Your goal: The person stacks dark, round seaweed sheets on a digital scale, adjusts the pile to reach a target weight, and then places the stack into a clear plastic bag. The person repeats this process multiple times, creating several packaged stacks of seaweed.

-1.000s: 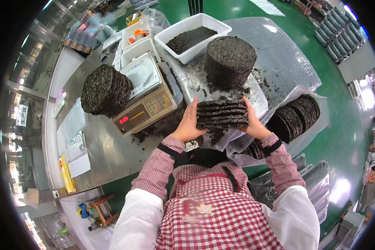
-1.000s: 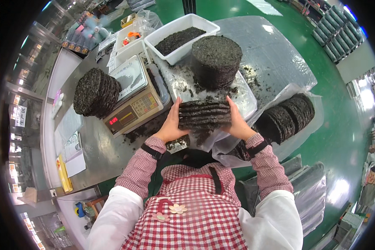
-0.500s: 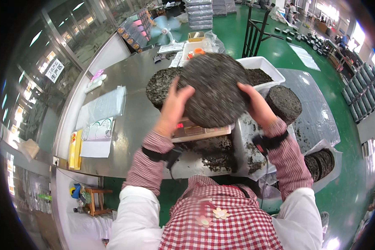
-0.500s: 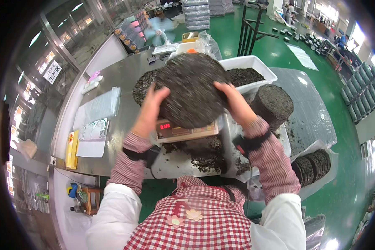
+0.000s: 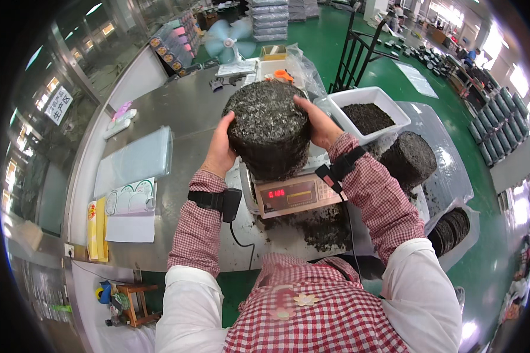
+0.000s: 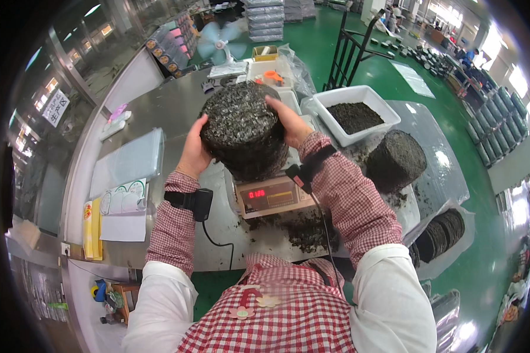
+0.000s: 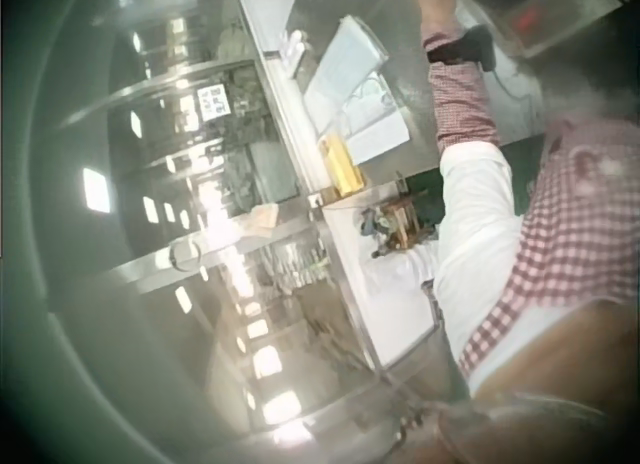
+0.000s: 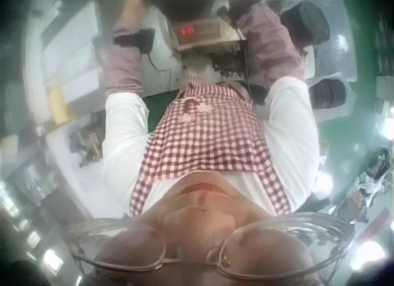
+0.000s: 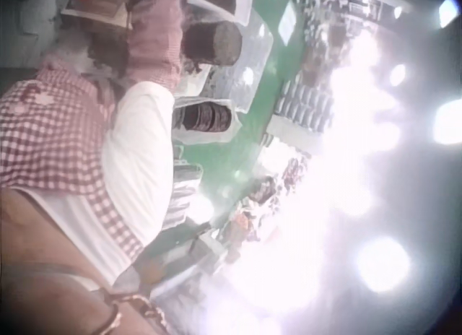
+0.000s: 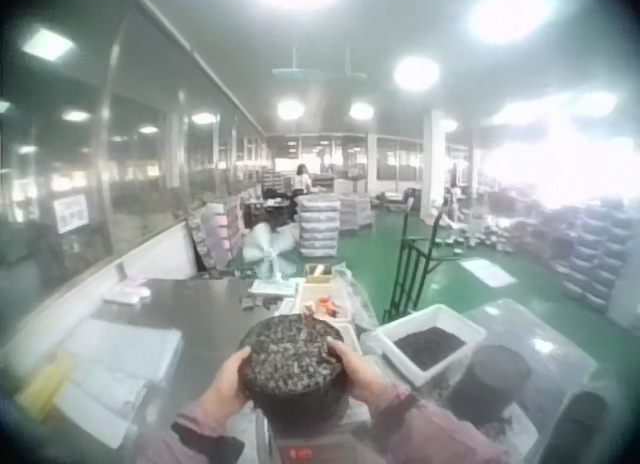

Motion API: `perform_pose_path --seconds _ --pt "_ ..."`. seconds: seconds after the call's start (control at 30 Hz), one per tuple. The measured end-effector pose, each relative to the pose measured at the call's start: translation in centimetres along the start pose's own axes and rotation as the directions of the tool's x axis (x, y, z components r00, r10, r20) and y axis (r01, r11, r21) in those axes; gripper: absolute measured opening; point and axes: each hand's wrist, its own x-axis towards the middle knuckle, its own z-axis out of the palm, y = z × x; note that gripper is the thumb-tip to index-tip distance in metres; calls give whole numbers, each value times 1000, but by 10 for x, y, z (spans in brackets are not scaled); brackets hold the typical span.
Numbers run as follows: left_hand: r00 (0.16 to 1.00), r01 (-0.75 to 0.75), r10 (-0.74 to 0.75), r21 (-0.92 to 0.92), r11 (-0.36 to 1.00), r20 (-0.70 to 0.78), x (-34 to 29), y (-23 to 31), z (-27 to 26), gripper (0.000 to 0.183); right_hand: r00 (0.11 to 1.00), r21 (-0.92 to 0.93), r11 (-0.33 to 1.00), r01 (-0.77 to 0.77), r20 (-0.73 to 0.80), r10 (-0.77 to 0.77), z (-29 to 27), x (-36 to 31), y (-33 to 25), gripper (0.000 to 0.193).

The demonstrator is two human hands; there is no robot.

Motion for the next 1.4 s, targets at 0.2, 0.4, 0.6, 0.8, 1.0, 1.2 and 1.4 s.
perform_pose_path --seconds 0.2,0.4,0.6,0.8,1.0,1.2,1.4 --pt "924 -11 69 153 988 -376 -35 7 -17 84 825 -476 843 251 -350 -443 -99 -45 -25 80" --pt "801 -234 365 313 920 -475 -116 -14 -77 51 40 -649 350 -675 -506 -862 -351 -159 -43 77" --pt "711 -276 494 447 851 -501 -153 -64 -9 17 240 -137 961 -240 -968 -78 -474 -222 15 78" --pt "967 -226 256 428 875 -14 -160 -137 131 9 248 -407 911 64 -878 -409 -437 -213 25 63" --pt "913 33 -196 414 910 358 -145 -236 237 14 149 -573 746 339 -750 -644 -416 -228 20 89" --pt "960 222 -190 -148 964 205 -109 -307 260 56 701 133 875 466 -659 -273 -356 -257 62 52" --pt "950 311 -271 -371 875 157 -127 -303 262 56 710 -404 895 187 -574 -407 -291 -294 120 56"
